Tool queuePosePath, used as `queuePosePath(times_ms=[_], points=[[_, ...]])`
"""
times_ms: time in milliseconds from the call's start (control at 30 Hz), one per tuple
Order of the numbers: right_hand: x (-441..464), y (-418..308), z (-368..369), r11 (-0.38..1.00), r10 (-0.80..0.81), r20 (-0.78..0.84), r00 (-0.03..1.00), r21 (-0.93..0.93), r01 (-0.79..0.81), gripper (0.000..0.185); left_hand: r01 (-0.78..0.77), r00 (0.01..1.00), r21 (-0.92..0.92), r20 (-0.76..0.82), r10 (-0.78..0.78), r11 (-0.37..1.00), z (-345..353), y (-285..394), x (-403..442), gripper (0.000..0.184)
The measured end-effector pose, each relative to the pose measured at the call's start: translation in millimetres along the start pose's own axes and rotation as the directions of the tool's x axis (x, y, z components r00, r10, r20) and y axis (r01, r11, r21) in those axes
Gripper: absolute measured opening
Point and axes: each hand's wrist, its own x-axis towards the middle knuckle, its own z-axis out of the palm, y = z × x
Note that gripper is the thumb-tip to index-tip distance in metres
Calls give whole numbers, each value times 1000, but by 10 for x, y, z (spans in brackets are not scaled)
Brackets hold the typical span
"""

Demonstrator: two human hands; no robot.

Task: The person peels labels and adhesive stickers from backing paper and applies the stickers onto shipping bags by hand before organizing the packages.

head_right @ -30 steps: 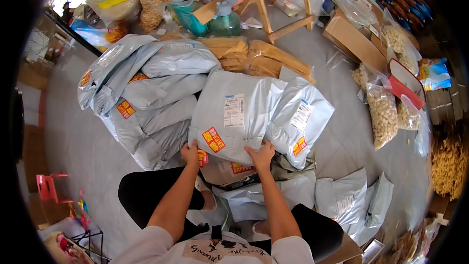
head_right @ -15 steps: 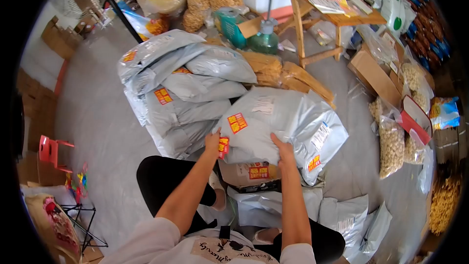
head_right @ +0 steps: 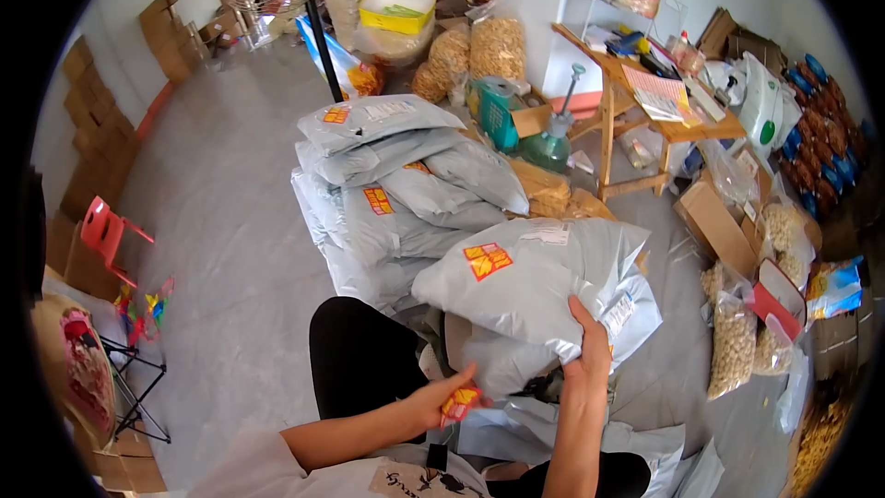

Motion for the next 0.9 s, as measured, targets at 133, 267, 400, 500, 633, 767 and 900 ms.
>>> queuePosePath(times_ms=[133, 267, 400, 500, 633, 767, 900], points=[[-354, -205, 473, 976, -143, 92, 985, -155, 156, 36, -16, 994, -124, 101, 29, 992, 385, 116, -440, 36], [-566, -412, 1117, 898, -304, 231, 924, -254, 358, 37, -425, 897, -119, 75, 435, 897, 585, 625, -644, 43], [-329, -442, 1713, 883, -392, 350, 851, -116, 455, 42, -864, 499, -31, 74, 864, 502, 882, 1366, -1166, 50], [41, -203, 2116, 932, -331, 460, 824, 19, 363, 44, -979, 188, 118, 201, 961, 166, 801, 2214, -1339, 64], [816, 850, 2405, 950, -278, 452, 847, 2, 311, 51, -770, -390, 575, -82, 917, -276, 489, 2960, -1247, 71], [1719, 2242, 2151, 653, 1, 271, 963, -730, 205, 52, 129, -373, 795, 593, 713, -593, 570, 3055, -1060, 61], [1508, 2208, 1912, 820, 171, 363, 916, -568, 72, 51, 591, 123, 575, 629, 767, -566, 135, 3508, -216, 52]])
